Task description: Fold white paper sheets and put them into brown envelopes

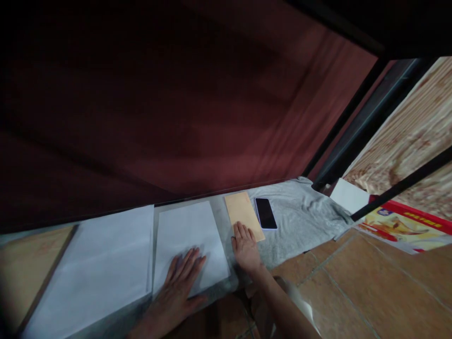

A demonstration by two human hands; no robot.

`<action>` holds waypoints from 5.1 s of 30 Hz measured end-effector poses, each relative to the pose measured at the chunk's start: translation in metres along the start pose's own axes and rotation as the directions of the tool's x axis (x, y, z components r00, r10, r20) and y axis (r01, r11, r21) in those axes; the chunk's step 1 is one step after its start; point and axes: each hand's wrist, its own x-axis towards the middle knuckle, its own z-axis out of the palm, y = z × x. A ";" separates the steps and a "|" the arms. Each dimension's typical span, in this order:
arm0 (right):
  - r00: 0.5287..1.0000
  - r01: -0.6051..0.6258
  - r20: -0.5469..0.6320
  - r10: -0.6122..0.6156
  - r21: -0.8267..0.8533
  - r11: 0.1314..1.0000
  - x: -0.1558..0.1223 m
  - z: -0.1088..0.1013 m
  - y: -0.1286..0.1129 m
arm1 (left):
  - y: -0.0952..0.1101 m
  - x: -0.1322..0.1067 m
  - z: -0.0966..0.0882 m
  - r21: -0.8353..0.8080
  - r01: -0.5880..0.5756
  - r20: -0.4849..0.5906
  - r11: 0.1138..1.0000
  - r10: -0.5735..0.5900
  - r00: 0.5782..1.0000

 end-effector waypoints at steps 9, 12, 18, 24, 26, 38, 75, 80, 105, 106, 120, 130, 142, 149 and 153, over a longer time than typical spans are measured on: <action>0.999 -0.034 -0.033 0.037 0.095 0.995 0.016 -0.014 0.006 | 0.003 -0.008 0.010 0.000 -0.084 -0.027 0.996 0.084 0.996; 0.994 -0.015 -0.107 0.024 0.081 0.997 0.023 -0.014 0.008 | 0.001 -0.005 0.010 -0.003 -0.087 -0.033 0.996 0.087 0.996; 0.994 -0.046 -0.098 0.040 -0.053 0.998 0.026 0.000 0.008 | -0.001 -0.008 0.008 0.013 -0.057 -0.033 0.998 0.057 0.998; 0.998 -0.063 -0.025 0.061 -0.132 0.989 0.027 0.007 0.007 | -0.002 -0.012 0.001 0.018 -0.063 -0.027 0.998 0.063 0.998; 0.998 -0.062 -0.027 0.059 -0.131 0.989 0.029 0.006 0.009 | -0.002 -0.012 -0.001 0.021 -0.065 -0.037 0.998 0.065 0.997; 0.997 -0.011 -0.071 0.013 0.023 1.000 0.030 0.001 0.016 | 0.001 -0.008 -0.009 -0.015 -0.038 -0.019 0.999 0.038 0.999; 0.856 0.162 0.260 -0.447 0.687 0.709 0.003 -0.051 0.004 | -0.058 -0.062 -0.048 -0.205 0.043 0.063 0.978 -0.030 0.998; 0.841 0.178 0.249 -0.480 0.710 0.681 0.007 -0.056 0.004 | -0.058 -0.051 -0.049 -0.236 0.066 0.095 0.970 -0.045 0.995; 0.976 -0.195 0.172 0.132 0.428 0.883 0.041 -0.023 -0.047 | -0.060 0.009 -0.054 -0.582 0.603 0.066 0.546 -0.708 0.704; 0.975 -0.203 0.168 0.145 0.410 0.889 0.042 -0.022 -0.048 | -0.061 0.011 -0.053 -0.554 0.614 0.043 0.562 -0.717 0.696; 0.881 -0.306 0.415 0.226 0.136 0.942 0.069 -0.034 -0.065 | -0.058 0.026 -0.062 -0.162 0.791 0.171 0.589 -0.773 0.611; 0.877 -0.282 0.414 0.245 0.029 0.959 0.076 -0.031 -0.070 | -0.057 0.038 -0.063 0.036 0.817 0.166 0.576 -0.810 0.563; 0.940 -0.218 0.266 0.212 -0.010 0.976 0.072 -0.024 -0.079 | -0.061 0.046 -0.059 0.063 0.816 0.153 0.574 -0.814 0.561; 0.982 -0.138 0.126 0.140 -0.025 0.990 0.068 -0.024 -0.080 | -0.056 0.049 -0.056 0.105 0.812 0.129 0.574 -0.818 0.561; 0.999 0.052 -0.022 -0.049 0.162 0.985 0.067 -0.017 -0.084 | -0.055 0.050 -0.056 0.127 0.804 0.131 0.581 -0.813 0.567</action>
